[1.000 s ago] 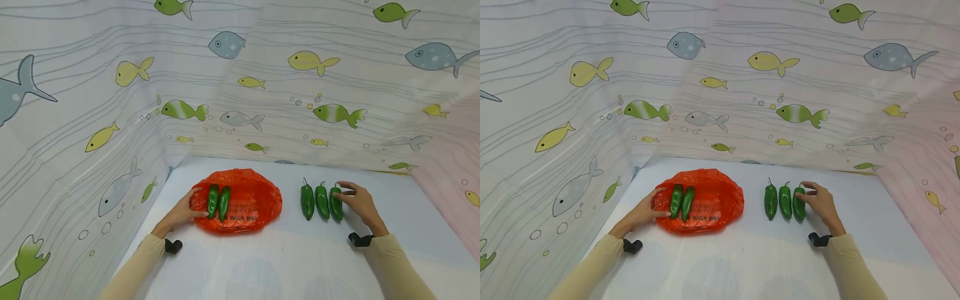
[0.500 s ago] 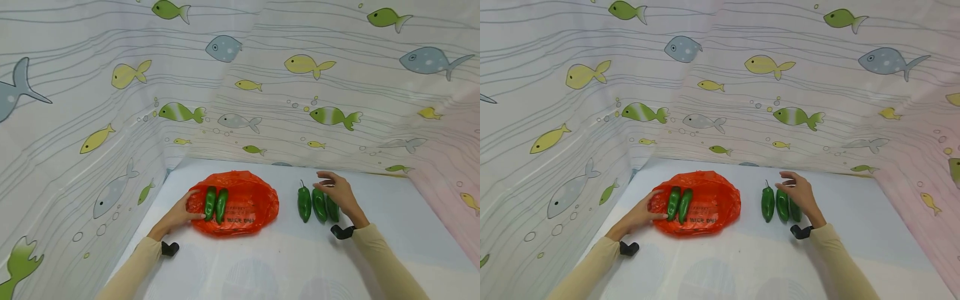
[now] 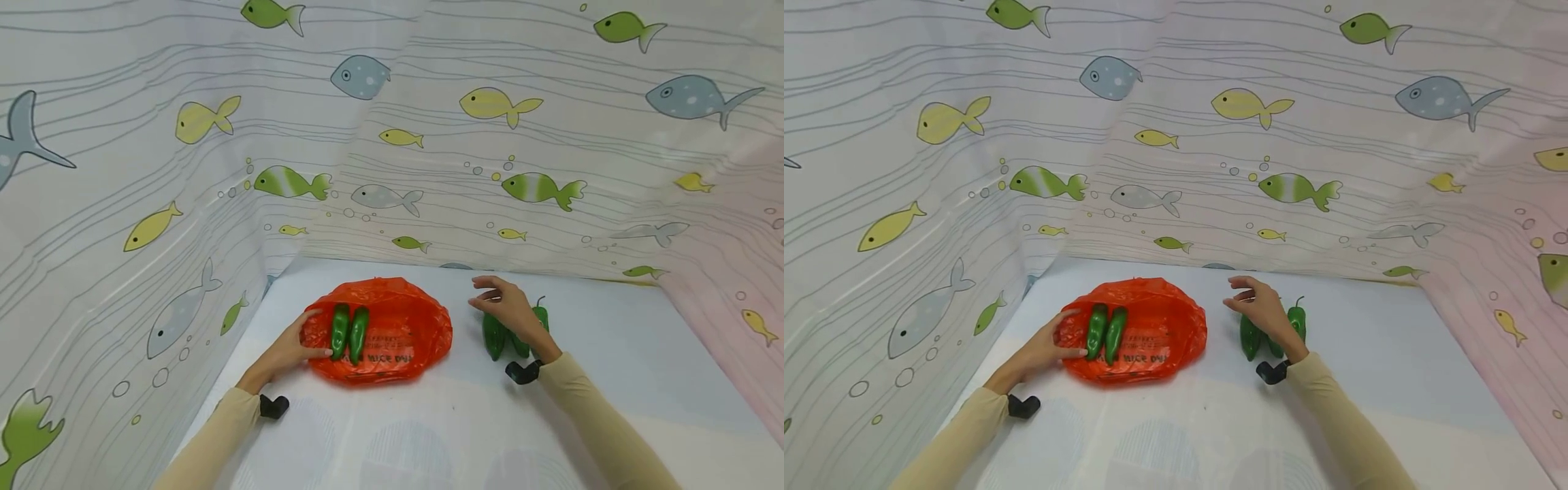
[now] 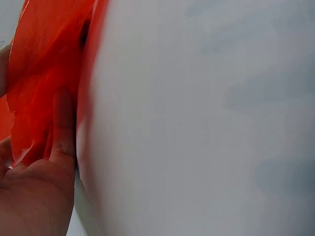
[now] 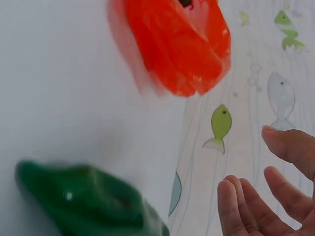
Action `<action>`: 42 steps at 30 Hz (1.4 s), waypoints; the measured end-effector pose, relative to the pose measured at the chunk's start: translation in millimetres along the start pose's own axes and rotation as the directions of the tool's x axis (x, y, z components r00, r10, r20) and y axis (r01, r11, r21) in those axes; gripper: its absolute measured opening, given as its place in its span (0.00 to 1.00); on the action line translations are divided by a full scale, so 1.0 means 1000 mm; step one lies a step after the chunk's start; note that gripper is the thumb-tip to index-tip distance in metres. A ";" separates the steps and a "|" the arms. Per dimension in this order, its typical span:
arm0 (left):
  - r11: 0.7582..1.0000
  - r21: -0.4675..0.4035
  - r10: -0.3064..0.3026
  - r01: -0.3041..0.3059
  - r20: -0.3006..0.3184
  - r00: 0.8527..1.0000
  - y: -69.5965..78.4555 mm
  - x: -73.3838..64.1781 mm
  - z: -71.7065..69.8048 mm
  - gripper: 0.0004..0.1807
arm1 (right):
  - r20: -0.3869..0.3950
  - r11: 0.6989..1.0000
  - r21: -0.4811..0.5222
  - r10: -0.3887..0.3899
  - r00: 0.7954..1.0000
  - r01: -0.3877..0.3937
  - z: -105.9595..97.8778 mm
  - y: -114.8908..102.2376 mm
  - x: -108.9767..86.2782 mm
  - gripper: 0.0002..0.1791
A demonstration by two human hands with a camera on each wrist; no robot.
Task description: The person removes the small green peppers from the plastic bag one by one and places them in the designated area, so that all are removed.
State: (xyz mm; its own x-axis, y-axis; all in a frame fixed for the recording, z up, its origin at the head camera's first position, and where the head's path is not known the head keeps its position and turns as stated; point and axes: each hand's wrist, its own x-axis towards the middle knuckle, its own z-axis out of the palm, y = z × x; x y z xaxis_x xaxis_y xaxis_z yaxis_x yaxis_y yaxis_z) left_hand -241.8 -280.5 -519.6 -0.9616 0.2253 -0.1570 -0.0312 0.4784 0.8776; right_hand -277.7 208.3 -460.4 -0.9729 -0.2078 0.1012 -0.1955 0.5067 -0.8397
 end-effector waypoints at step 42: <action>1.000 0.010 0.018 -0.018 0.011 1.000 0.010 -0.004 0.000 0.53 | 0.177 0.991 0.057 -0.127 0.976 0.119 0.096 -0.066 0.019 0.29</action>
State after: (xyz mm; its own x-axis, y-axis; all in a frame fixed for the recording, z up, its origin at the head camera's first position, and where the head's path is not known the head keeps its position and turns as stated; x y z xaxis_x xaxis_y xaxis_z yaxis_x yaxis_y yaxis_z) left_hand -238.7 -276.7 -510.4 -0.9589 0.2429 -0.1465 -0.0116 0.4827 0.8757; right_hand -271.6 90.6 -454.6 -0.9028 -0.4155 0.1112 -0.3028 0.4302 -0.8505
